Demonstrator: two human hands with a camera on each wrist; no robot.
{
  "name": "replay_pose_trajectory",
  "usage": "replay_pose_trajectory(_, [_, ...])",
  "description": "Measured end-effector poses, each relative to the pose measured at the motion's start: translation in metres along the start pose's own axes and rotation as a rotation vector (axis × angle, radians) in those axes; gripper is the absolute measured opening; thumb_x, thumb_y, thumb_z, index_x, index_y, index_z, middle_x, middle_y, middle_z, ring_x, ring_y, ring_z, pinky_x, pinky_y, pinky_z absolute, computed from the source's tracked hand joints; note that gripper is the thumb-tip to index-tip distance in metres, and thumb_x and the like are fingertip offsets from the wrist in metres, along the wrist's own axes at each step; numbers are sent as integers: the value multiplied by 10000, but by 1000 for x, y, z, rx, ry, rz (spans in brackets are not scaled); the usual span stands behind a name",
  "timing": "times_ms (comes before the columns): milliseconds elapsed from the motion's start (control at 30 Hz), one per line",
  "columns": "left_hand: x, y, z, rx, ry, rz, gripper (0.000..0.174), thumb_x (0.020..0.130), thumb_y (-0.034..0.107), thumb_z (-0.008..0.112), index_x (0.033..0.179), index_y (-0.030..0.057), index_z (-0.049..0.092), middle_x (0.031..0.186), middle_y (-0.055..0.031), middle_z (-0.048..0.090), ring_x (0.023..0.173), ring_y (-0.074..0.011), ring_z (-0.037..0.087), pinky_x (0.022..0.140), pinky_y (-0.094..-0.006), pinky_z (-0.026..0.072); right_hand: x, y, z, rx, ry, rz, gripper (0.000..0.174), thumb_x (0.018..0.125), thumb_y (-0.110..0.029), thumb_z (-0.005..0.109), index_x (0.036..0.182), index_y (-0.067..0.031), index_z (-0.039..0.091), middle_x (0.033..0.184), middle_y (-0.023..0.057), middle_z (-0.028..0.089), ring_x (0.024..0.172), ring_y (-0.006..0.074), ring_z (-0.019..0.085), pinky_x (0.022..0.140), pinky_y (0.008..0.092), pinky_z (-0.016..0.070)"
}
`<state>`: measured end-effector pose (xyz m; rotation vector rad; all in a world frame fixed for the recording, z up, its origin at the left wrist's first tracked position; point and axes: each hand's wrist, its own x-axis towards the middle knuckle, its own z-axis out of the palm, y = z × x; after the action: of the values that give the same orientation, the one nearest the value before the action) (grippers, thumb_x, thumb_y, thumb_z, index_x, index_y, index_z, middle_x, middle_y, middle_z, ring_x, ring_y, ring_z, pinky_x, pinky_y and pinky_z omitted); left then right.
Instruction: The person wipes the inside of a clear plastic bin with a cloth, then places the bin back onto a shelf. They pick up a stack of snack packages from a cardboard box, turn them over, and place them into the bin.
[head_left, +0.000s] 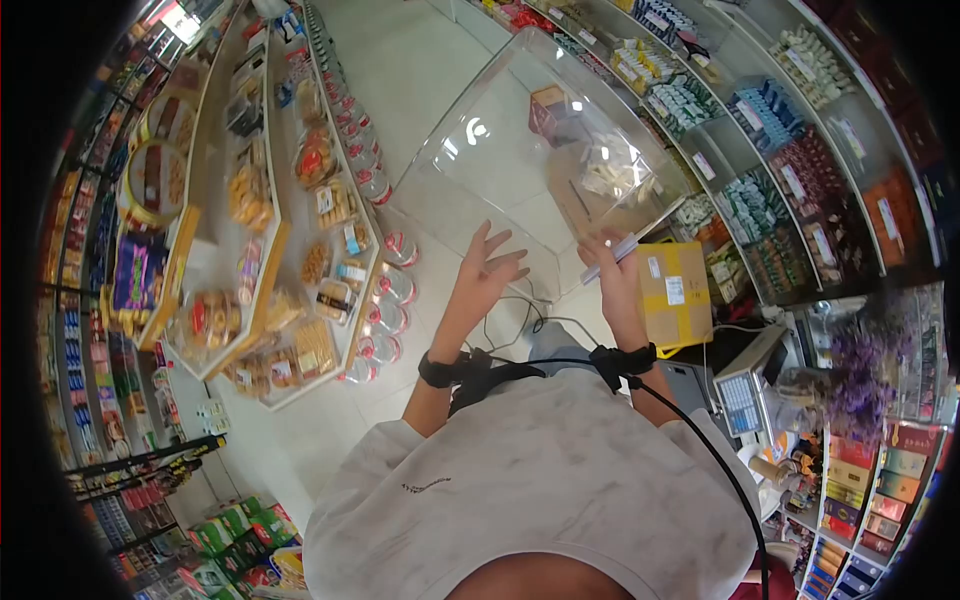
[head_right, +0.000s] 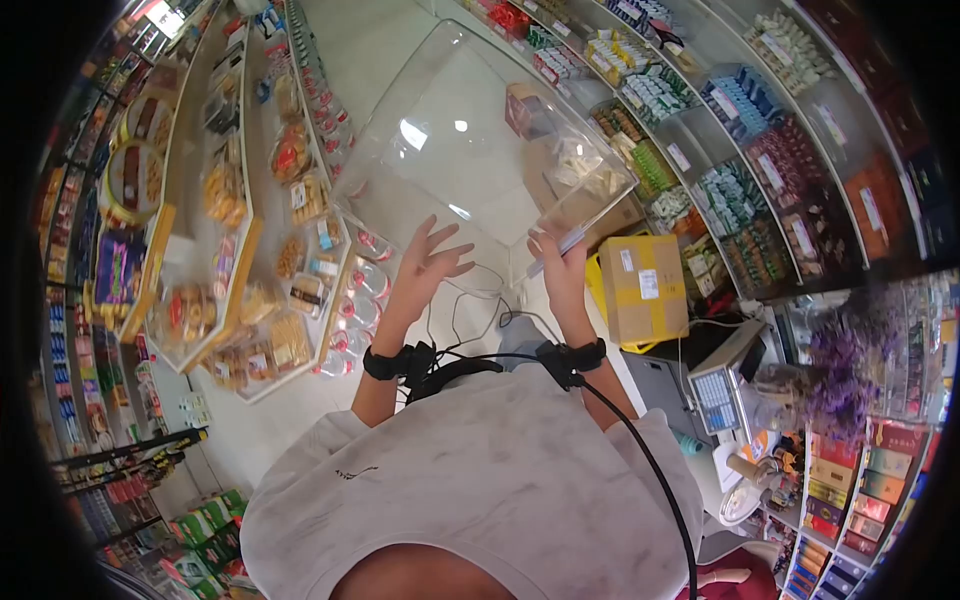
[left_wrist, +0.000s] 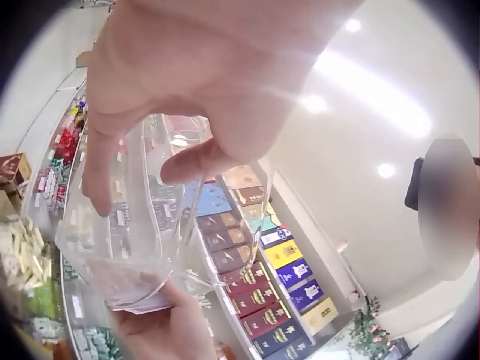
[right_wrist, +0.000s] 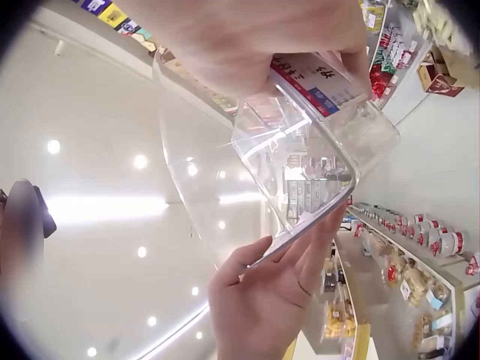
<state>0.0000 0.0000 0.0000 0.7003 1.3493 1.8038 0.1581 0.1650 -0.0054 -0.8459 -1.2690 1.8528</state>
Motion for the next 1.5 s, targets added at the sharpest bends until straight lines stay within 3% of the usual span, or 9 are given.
replay_pose_trajectory(67, [-8, 7, -6, -46, -16, 53, 771, 960, 42, 591, 1566, -32, 121, 1507, -296, 373, 1244, -430, 575, 970, -492, 566, -3, 2, 9, 10, -5, -14, 488, 960, -96, 629, 1374, 51, 416, 1306, 198, 585, 1155, 286, 629, 1008, 409, 535])
replay_pose_trajectory(100, [107, 18, -54, 23, 12, 21, 765, 963, 49, 586, 1564, -35, 121, 1507, -297, 373, 1242, -430, 576, 971, -491, 565, 115, 34, 58, 85, -28, 19, 488, 960, -106, 636, 1371, 53, 426, 1293, 195, 592, 1153, 277, 631, 990, 392, 539])
replay_pose_trajectory(367, [354, 74, -96, 137, 208, -110, 707, 993, 218, 583, 1549, -37, 228, 1389, -256, 524, 1164, -388, 635, 907, -446, 582, 355, 26, 95, -139, -150, 237, 712, 910, -281, 754, 1443, 25, 393, 1284, 187, 595, 1194, 248, 608, 960, 332, 493])
replay_pose_trajectory(567, [533, 115, -156, 389, 261, -268, 793, 958, 446, 624, 1503, -57, 341, 1346, -284, 544, 1044, -397, 683, 813, -442, 604, 505, 9, 124, -221, 1, -87, 873, 913, -305, 757, 1505, 67, 235, 1535, 242, 346, 1413, 318, 386, 1161, 409, 323])
replay_pose_trajectory(633, [591, 117, -172, 414, 240, -313, 794, 954, 453, 631, 1492, -65, 360, 1341, -300, 545, 1007, -406, 695, 773, -436, 608, 549, 4, 130, -378, 3, -85, 738, 901, -337, 753, 1446, 23, 410, 1395, 213, 525, 1293, 291, 527, 1078, 389, 411])
replay_pose_trajectory(900, [803, 101, -222, 482, -132, -382, 824, 937, 534, 608, 1426, -108, 440, 1254, -310, 610, 876, -390, 730, 681, -379, 611, 648, 44, 156, -461, 140, 264, 492, 915, -312, 677, 1299, -17, 589, 1076, 90, 653, 930, 169, 686, 805, 286, 565])
replay_pose_trajectory(1033, [883, 104, -234, 500, -306, -426, 890, 914, 550, 623, 1439, -131, 395, 1249, -324, 614, 867, -399, 738, 694, -391, 622, 666, 28, 212, -48, 290, 237, 395, 939, -171, 578, 1291, 8, 581, 1139, 88, 650, 947, 171, 689, 872, 287, 596])
replay_pose_trajectory(1300, [993, 82, -201, 510, -647, -413, 765, 947, 465, 631, 1473, -48, 417, 1268, -243, 628, 884, -314, 731, 767, -346, 584, 698, 23, 232, -36, 668, 131, 343, 943, -126, 563, 1224, 72, 556, 1091, 144, 655, 1000, 218, 678, 871, 328, 589])
replay_pose_trajectory(1500, [1042, 74, -156, 574, -841, -171, 671, 945, 344, 685, 1482, 24, 439, 1289, -180, 621, 1061, -227, 651, 857, -326, 540, 736, 51, 212, 224, 803, 91, 397, 946, -136, 594, 1240, 101, 471, 1132, 165, 597, 1053, 278, 655, 931, 403, 574])
